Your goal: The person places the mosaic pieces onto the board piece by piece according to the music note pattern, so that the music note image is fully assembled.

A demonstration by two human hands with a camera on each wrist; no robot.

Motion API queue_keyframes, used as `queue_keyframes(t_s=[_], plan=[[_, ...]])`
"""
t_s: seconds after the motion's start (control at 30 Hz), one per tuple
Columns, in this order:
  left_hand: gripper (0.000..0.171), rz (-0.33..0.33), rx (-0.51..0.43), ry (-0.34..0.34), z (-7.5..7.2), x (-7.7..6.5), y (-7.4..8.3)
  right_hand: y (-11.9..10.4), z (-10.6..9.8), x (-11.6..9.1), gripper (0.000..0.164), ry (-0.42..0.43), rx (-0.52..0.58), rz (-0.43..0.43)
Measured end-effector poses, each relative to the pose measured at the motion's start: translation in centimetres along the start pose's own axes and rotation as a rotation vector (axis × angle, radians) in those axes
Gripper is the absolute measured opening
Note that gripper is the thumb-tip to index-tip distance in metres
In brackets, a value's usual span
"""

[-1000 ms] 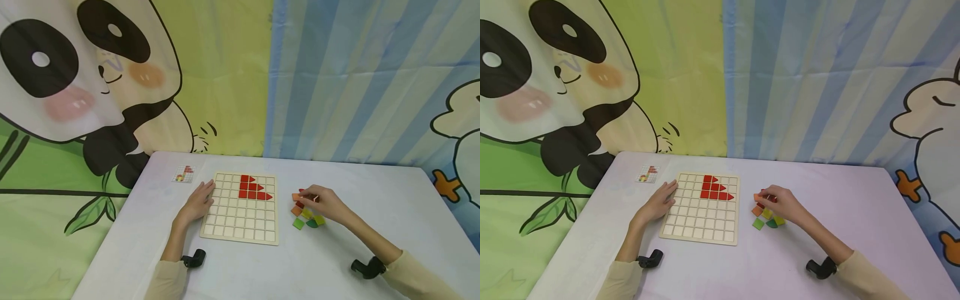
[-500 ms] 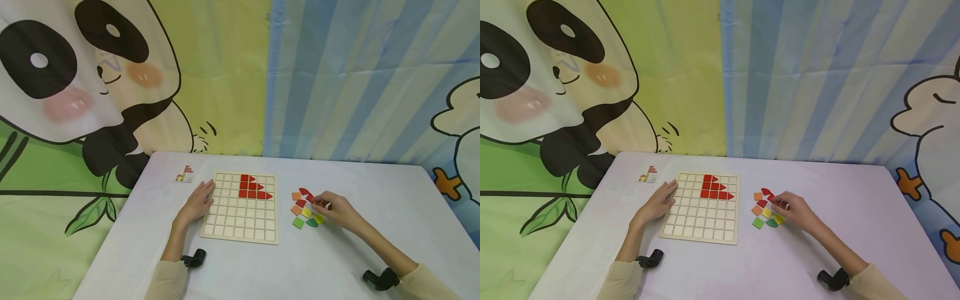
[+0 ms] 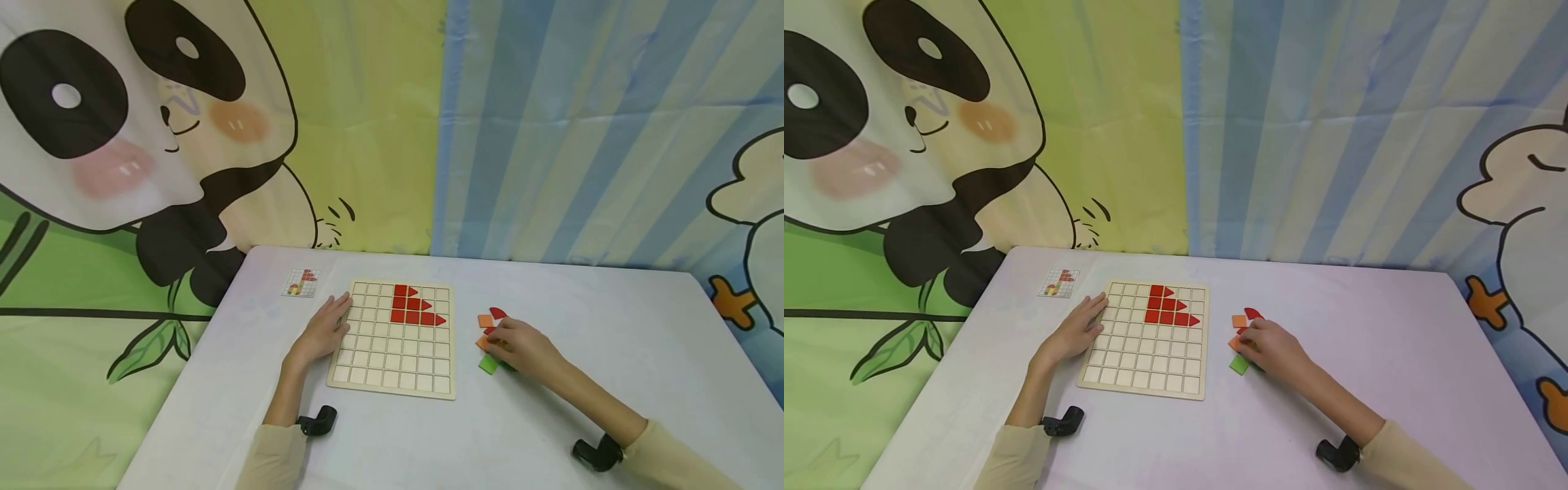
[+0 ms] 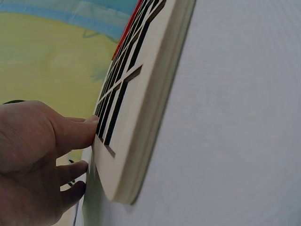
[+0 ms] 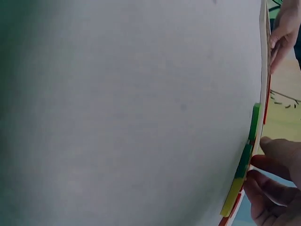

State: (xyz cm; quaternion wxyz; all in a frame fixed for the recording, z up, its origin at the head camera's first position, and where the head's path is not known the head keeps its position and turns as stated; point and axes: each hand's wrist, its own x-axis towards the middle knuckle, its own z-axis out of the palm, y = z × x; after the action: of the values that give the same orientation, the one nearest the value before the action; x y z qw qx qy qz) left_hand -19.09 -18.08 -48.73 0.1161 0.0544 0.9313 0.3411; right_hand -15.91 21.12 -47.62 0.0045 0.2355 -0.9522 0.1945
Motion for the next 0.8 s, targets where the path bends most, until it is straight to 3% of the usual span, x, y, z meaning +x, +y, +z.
queue_keyframes(t_s=[0.1, 0.4, 0.53, 0.8], plan=[[0.056, 0.001, 0.002, 0.001, 0.0, 0.0, 0.0, -0.6, 0.0, 0.5, 0.005, -0.014, -0.099, -0.02], [0.056, 0.005, 0.007, -0.001, -0.1, 0.0, 0.1, -2.2, 0.8, 1.2, 0.016, 0.035, -0.316, -0.089], [0.056, 0.003, 0.014, -0.003, -0.1, 0.0, 0.1, -2.5, 0.8, 1.2, 0.016, 0.039, -0.324, -0.1], [0.057, 0.004, 0.022, -0.008, -0.2, -0.1, 0.0, -1.9, 1.0, 1.1, 0.012, 0.069, -0.281, -0.265]])
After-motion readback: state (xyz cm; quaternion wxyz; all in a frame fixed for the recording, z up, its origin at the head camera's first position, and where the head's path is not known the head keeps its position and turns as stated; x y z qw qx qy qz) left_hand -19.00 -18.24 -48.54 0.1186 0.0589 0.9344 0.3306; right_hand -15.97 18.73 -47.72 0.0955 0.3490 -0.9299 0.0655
